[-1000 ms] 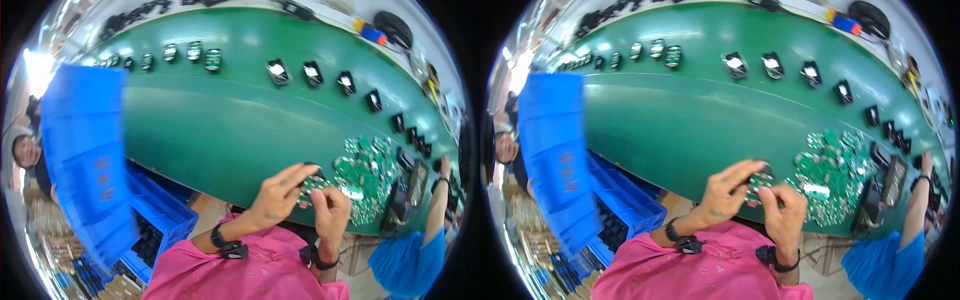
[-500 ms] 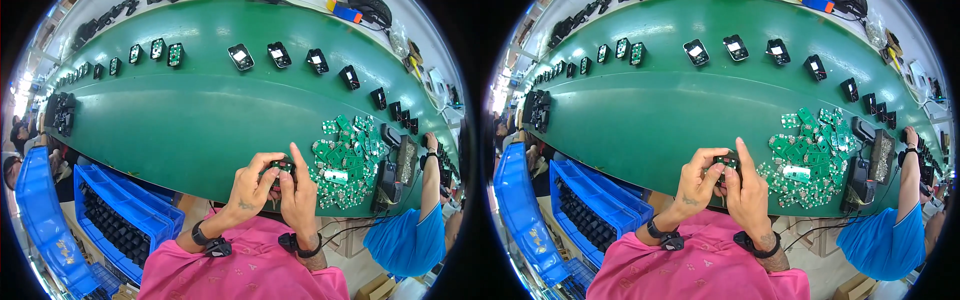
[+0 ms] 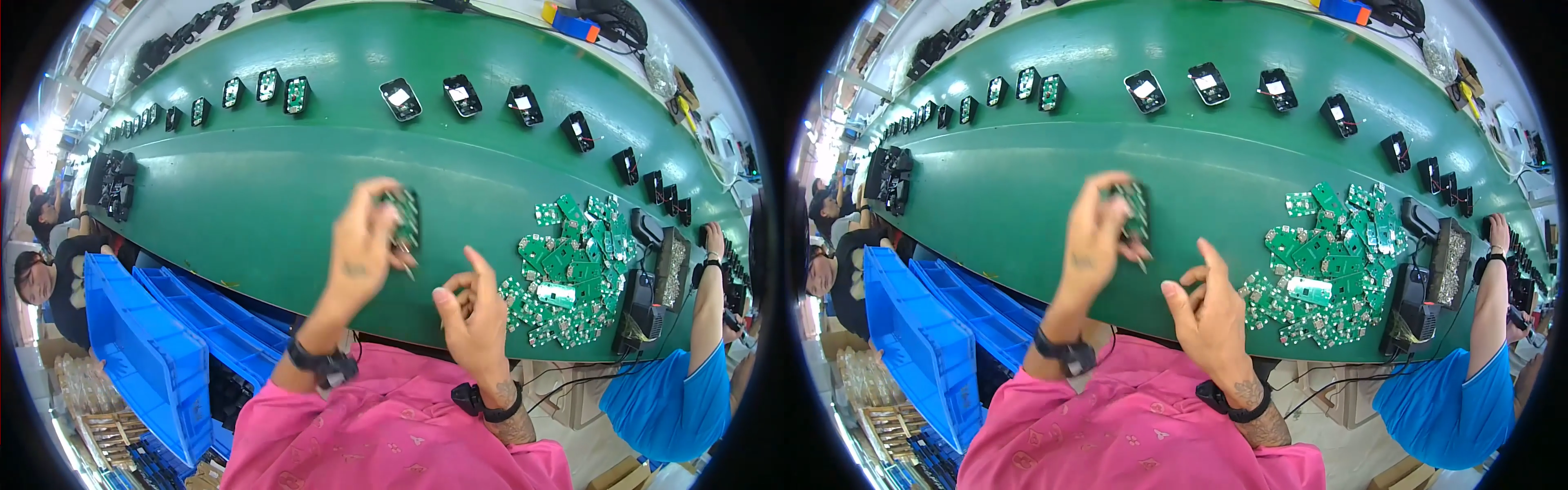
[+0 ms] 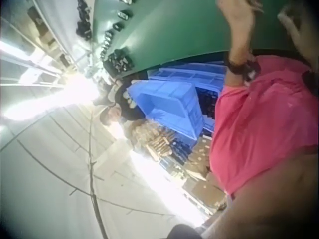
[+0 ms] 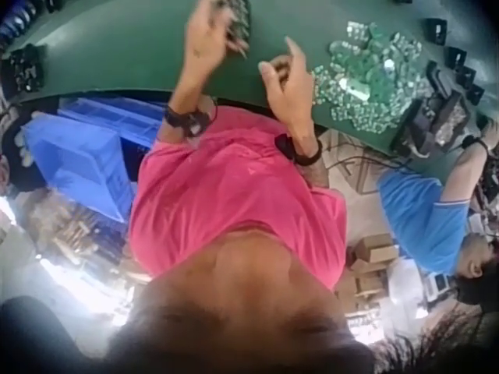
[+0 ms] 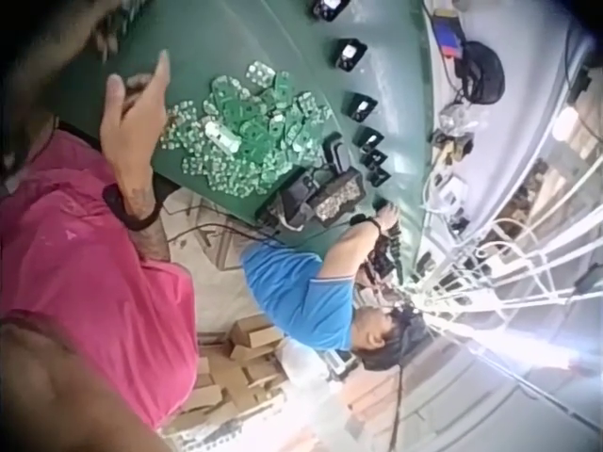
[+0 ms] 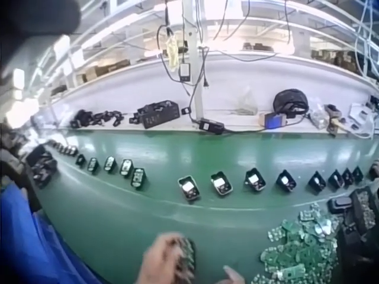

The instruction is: Assembling small circuit boards into black plastic enclosures on a production line.

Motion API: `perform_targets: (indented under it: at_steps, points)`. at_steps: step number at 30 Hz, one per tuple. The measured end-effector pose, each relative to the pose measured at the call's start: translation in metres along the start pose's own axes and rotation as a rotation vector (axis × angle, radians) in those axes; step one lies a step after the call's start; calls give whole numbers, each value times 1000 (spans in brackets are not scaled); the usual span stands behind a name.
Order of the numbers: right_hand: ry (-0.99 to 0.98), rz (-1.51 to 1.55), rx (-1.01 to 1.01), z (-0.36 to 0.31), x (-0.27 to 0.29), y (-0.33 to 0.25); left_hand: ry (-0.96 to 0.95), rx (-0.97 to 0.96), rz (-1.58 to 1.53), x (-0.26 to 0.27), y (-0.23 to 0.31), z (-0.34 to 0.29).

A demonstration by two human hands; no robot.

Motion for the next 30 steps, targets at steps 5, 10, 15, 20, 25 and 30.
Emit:
perform_targets:
  at_steps: [5, 10, 15, 20, 25, 30]
  points:
    - [-49, -297, 344, -23, -23, -15, 260, -216, 202, 83, 13, 140]
    - [-48, -266, 356, -25, -9, -23, 367, -181, 455, 107, -7, 214]
    - [220, -402, 268, -33, 69, -19, 600, -445, 722, 105, 31, 181]
    - [281, -606, 90, -3, 104, -9, 297, -723, 997, 26, 61, 133]
    - [237, -829, 79, 25, 96, -7, 138, -420, 911, 8, 35, 167]
    - [286, -895, 271, 27, 86, -18, 235, -576, 714, 19, 42, 138]
Point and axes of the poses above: each hand's wrist, its own z-axis towards the middle knuckle, its own x-axis out of the back of the hand, y = z × x, the point moved 10 cm from there along z, towards the middle knuckle, and after that the axes turned 5 degrees about z, right-handed, at the moved point
